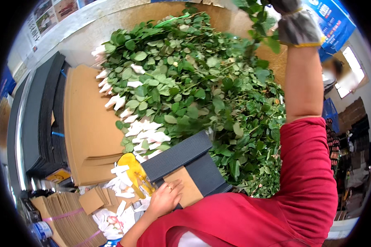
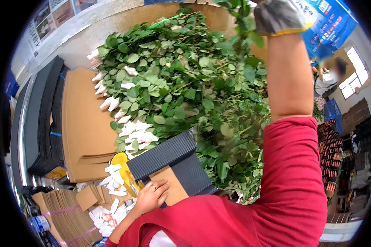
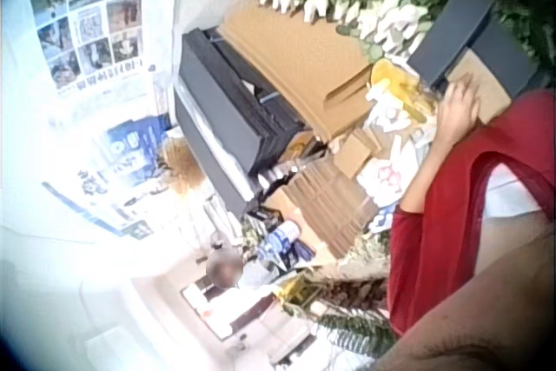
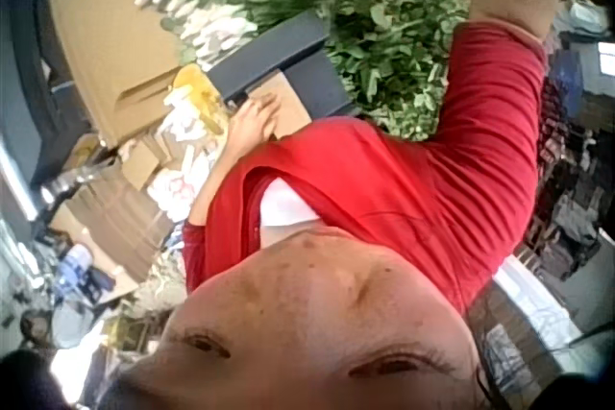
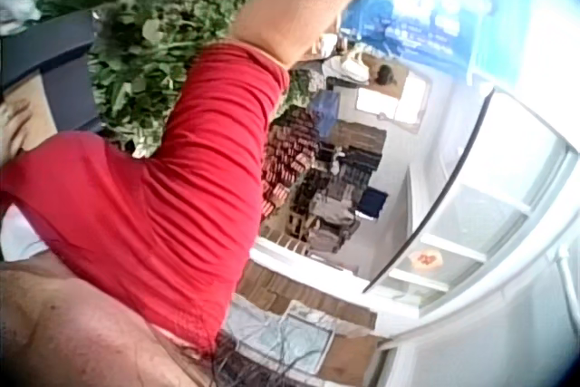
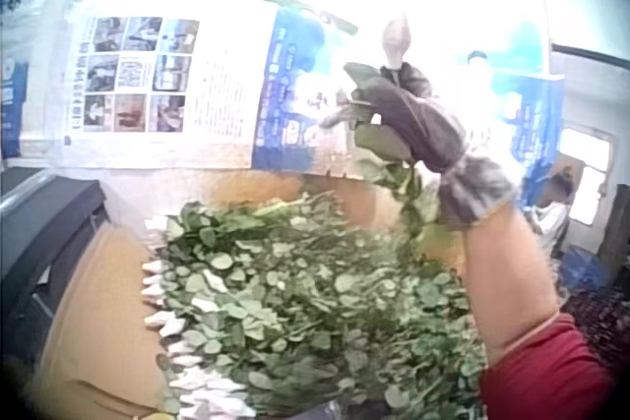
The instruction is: The person arranges artificial pink flowers and green leaves into a black rectangular container. They then place the container into a clear plastic bag and set it aside. The person repeats this process with a brown corrugated cardboard container.
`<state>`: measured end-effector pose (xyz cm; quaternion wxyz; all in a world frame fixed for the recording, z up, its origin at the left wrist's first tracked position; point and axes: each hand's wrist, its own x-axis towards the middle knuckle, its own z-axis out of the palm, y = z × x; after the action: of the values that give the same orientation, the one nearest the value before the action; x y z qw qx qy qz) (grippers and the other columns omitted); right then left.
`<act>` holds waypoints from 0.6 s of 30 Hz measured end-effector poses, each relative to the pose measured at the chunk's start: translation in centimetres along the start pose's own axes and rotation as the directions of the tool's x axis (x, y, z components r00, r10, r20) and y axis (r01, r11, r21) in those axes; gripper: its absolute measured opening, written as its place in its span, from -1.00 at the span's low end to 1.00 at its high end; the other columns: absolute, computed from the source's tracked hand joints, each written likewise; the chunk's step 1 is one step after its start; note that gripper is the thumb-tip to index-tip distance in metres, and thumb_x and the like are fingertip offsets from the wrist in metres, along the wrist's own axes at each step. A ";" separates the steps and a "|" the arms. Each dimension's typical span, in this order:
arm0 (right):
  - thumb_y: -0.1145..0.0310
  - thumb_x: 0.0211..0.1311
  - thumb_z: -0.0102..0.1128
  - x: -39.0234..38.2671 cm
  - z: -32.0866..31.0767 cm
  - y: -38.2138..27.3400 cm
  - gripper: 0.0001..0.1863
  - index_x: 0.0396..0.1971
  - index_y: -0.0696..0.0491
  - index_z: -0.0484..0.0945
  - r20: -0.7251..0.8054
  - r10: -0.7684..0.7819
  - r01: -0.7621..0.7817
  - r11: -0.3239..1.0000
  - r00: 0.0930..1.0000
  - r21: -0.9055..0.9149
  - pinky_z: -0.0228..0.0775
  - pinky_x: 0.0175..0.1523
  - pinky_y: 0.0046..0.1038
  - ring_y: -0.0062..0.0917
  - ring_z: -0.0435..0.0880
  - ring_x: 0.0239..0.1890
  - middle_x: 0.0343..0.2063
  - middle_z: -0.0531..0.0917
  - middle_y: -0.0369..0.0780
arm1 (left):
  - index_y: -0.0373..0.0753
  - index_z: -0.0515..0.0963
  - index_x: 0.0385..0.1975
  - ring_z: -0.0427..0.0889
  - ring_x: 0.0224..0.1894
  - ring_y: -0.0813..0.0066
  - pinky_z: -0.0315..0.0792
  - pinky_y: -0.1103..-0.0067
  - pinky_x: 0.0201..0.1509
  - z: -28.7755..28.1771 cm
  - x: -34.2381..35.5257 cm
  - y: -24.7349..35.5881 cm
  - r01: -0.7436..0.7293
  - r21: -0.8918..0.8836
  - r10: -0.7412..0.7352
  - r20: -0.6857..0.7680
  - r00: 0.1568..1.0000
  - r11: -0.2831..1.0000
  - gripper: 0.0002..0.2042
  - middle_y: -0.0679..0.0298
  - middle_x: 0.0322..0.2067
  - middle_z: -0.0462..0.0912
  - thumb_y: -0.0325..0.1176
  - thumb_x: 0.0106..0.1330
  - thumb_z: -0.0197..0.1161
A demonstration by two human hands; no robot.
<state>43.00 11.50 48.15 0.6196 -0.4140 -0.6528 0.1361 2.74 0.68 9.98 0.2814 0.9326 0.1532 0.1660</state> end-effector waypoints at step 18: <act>0.33 0.03 0.25 -21.1 10.2 33.2 -0.56 0.00 -0.05 0.53 0.424 0.606 0.225 0.379 0.673 -0.898 0.57 -0.15 -0.15 -0.13 0.70 -0.19 -0.23 0.70 -0.11 | -0.30 0.61 -0.22 0.66 -0.36 0.18 0.52 0.41 -0.31 -5.8 0.0 -7.7 0.396 0.041 -0.274 -0.655 0.704 0.918 -0.78 0.12 -0.37 0.67 -0.65 0.14 0.22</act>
<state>43.59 20.61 8.52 -0.0357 -0.6730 -0.7386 -0.0149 -1.04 9.55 10.12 0.1535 0.7977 0.4210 0.4036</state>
